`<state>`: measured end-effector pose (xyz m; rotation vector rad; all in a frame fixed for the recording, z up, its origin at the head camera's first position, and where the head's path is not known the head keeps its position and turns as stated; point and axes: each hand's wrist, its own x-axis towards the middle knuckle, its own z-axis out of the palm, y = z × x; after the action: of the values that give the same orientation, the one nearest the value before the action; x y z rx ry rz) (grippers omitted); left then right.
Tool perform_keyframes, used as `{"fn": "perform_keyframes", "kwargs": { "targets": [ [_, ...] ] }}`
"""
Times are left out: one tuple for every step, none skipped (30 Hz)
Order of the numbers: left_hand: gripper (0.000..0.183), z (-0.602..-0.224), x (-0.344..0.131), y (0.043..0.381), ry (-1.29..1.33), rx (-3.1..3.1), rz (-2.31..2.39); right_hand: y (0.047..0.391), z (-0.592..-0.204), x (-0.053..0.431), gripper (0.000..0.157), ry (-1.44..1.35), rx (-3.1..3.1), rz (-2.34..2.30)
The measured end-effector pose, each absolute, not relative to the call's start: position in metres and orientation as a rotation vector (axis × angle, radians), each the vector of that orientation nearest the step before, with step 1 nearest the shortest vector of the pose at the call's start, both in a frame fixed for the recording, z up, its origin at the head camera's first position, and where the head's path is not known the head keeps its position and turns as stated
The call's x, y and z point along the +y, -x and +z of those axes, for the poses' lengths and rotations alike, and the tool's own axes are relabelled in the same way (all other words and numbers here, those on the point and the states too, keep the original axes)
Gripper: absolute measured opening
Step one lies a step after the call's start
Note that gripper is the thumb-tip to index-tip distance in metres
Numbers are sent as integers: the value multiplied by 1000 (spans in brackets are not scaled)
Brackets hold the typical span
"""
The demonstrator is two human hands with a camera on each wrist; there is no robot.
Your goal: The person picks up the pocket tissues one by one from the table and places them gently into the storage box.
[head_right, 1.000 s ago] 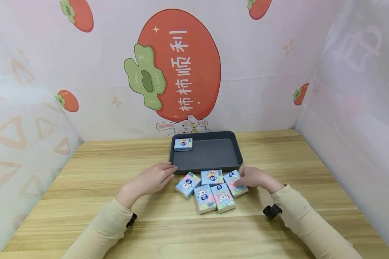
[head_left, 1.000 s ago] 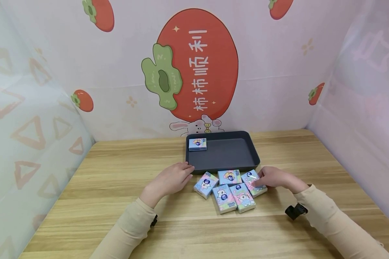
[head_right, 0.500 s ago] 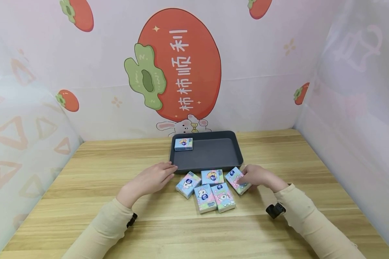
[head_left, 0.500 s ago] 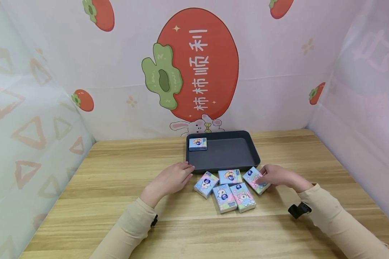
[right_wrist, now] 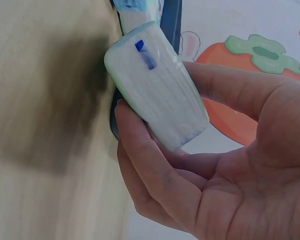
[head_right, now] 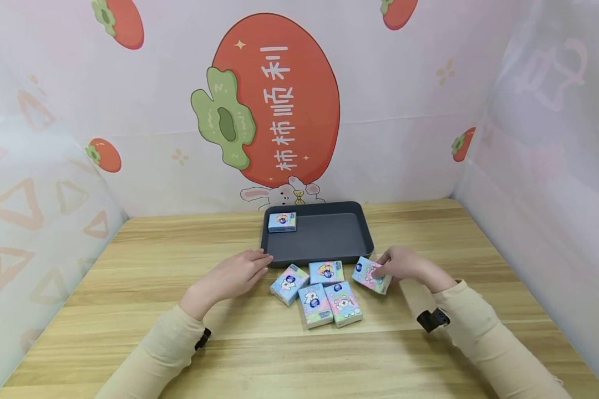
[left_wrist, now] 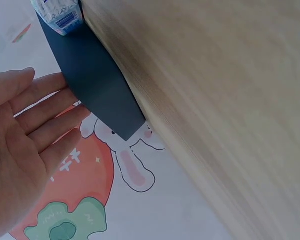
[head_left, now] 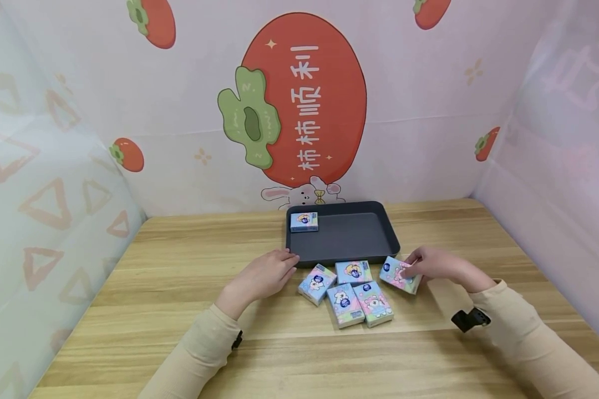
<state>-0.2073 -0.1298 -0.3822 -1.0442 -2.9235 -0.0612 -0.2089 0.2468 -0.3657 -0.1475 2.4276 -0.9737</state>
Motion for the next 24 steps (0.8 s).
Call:
{"fn": "perform_keyframes", "kwargs": {
  "targets": [
    [35, -382, -130, 207, 1043, -2923, -65, 209, -364, 247, 48, 148, 2429, -975],
    [35, -382, -130, 207, 1043, -2922, -68, 210, -363, 248, 48, 147, 2433, -973],
    [35, -383, -131, 207, 1044, -2920, -70, 211, -362, 249, 48, 157, 2438, -973],
    [35, -383, -131, 207, 1047, -2916, -70, 212, -361, 249, 47, 164, 2438, -974],
    [35, -384, -131, 208, 1047, -2913, -69, 212, -359, 250, 47, 164, 2443, -972],
    [35, -384, -131, 208, 1049, -2909, -68, 213, -358, 250, 47, 170, 2452, -964],
    [35, -384, -131, 208, 1051, -2906, -67, 214, -357, 250, 48, 172, 2458, -955],
    [35, -384, -131, 208, 1052, -2903, -66, 214, -356, 250, 47, 173, 2461, -950],
    [35, -384, -131, 208, 1054, -2899, -66, 215, -355, 250, 47, 173, 2465, -945],
    [35, -384, -131, 208, 1055, -2895, -66, 215, -353, 250, 48, 171, 2468, -939],
    [35, -384, -131, 208, 1055, -2893, -66, 216, -352, 250, 48, 171, 2472, -932],
    [35, -384, -131, 208, 1056, -2893, -68, 216, -351, 250, 48, 174, 2472, -929],
    [35, -384, -131, 208, 1055, -2893, -68, 217, -349, 251, 47, 181, 2474, -927],
    [35, -384, -131, 208, 1054, -2894, -68, 217, -348, 251, 46, 184, 2473, -934],
    [35, -384, -131, 208, 1053, -2895, -68, 218, -347, 251, 46, 191, 2478, -931],
    [35, -383, -131, 208, 1052, -2897, -67, 218, -346, 251, 47, 191, 2478, -934],
    [35, -383, -131, 207, 1052, -2898, -65, 218, -344, 250, 46, 192, 2479, -938],
    [35, -383, -131, 207, 1052, -2899, -63, 218, -342, 250, 47, 189, 2482, -941],
    [35, -383, -131, 207, 1053, -2898, -61, 219, -341, 249, 47, 186, 2486, -943],
    [35, -383, -131, 208, 1055, -2896, -60, 219, -340, 249, 47, 184, 2488, -947],
    [35, -383, -131, 208, 1056, -2894, -60, 219, -339, 249, 48, 190, 2494, -943],
    [35, -383, -131, 208, 1058, -2893, -61, 220, -337, 248, 48, 187, 2497, -946],
    [35, -383, -131, 208, 1058, -2893, -62, 220, -336, 247, 49, 189, 2503, -943],
    [35, -383, -131, 207, 1057, -2895, -63, 221, -335, 247, 49, 190, 2507, -943]
  ]
}}
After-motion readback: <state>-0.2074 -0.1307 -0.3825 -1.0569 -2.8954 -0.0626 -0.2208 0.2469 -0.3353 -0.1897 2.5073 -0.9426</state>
